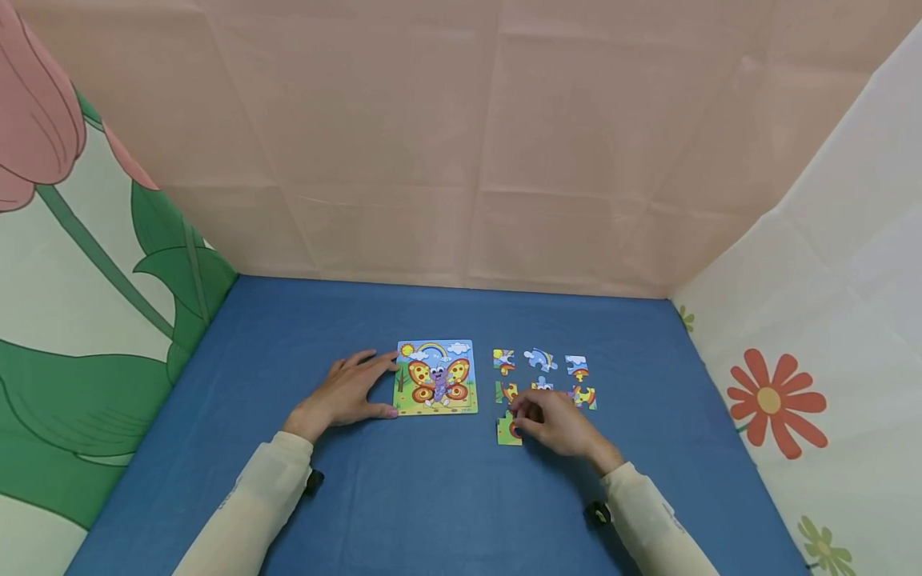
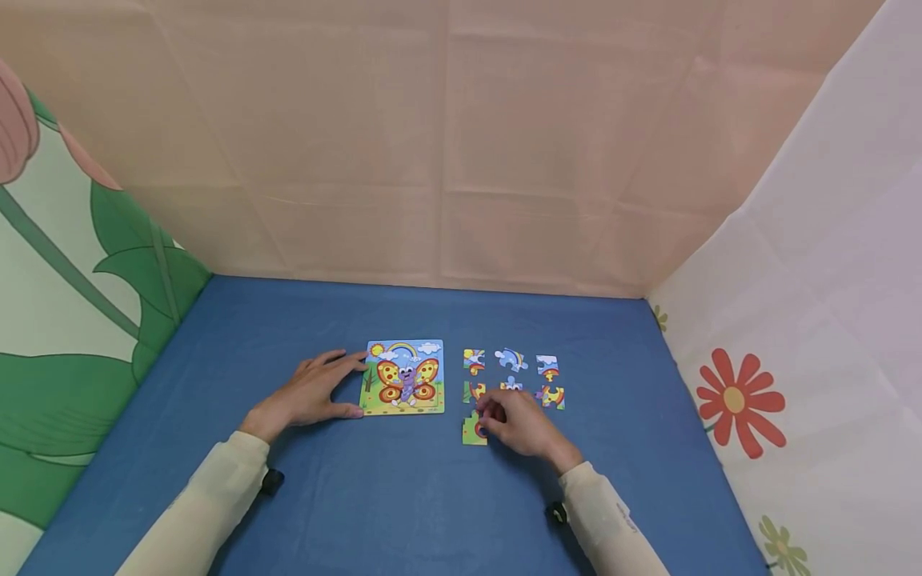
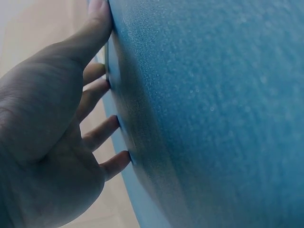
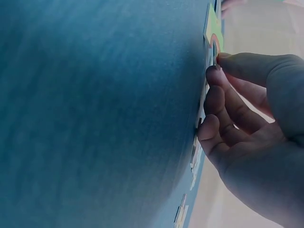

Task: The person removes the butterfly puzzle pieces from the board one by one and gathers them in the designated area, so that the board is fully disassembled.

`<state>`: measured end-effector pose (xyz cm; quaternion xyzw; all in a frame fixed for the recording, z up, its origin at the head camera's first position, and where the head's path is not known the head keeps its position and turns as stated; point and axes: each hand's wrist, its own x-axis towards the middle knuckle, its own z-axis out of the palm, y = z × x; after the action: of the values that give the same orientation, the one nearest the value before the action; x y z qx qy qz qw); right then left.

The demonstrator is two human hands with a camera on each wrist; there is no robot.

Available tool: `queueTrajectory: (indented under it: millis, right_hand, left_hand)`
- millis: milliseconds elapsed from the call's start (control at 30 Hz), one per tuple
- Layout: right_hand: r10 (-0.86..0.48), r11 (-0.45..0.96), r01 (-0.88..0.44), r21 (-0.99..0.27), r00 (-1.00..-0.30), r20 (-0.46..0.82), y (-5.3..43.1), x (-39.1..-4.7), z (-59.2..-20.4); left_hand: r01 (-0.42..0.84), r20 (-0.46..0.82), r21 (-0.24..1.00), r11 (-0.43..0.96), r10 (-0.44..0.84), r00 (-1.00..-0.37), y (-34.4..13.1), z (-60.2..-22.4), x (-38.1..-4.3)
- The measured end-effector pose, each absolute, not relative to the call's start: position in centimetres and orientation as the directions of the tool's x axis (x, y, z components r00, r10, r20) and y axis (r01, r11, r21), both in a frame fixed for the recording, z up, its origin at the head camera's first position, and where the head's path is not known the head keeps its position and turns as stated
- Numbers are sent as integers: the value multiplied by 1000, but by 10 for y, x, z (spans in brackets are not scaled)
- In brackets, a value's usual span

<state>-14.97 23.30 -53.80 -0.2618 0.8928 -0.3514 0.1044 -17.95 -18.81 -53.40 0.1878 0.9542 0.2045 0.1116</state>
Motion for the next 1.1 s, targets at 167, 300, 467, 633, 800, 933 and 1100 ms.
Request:
queueTrajectory:
  millis: [167,300,467,633,800,933,1100]
  right_hand:
    - [-537,622,-401,-673,-843,5,232,-150,-539]
    - [-535,625,-408,-666,-845,15,232,-150,-540]
    - [-536,623,-423,-657,-843,35,233,-150,-538]
    - [-532,627,-433,-647,-845,50,232,-151,-533]
    - [-544,622,-451,-640,-837,60,228,-154,-528]
    - [-558,617,-469,-631,-827,70,222,-156,-523]
    - [-584,598,-492,-632,-808,77,210,-161,-518]
  left_hand:
    - [311,-138,434,845,404,-904,-188,-534,-180]
    - [310,-144,435,845,405,-903,-188,-534,-179]
    - [305,-156,434,848,404,-901,-188,-533,-179]
    - [302,-162,438,847,404,-900,-188,-533,-180]
    - [283,-180,438,853,391,-903,-189,-532,-180]
    - [275,-181,433,859,381,-907,-189,-532,-180]
    - [267,-183,432,862,373,-910,-188,-532,-180]
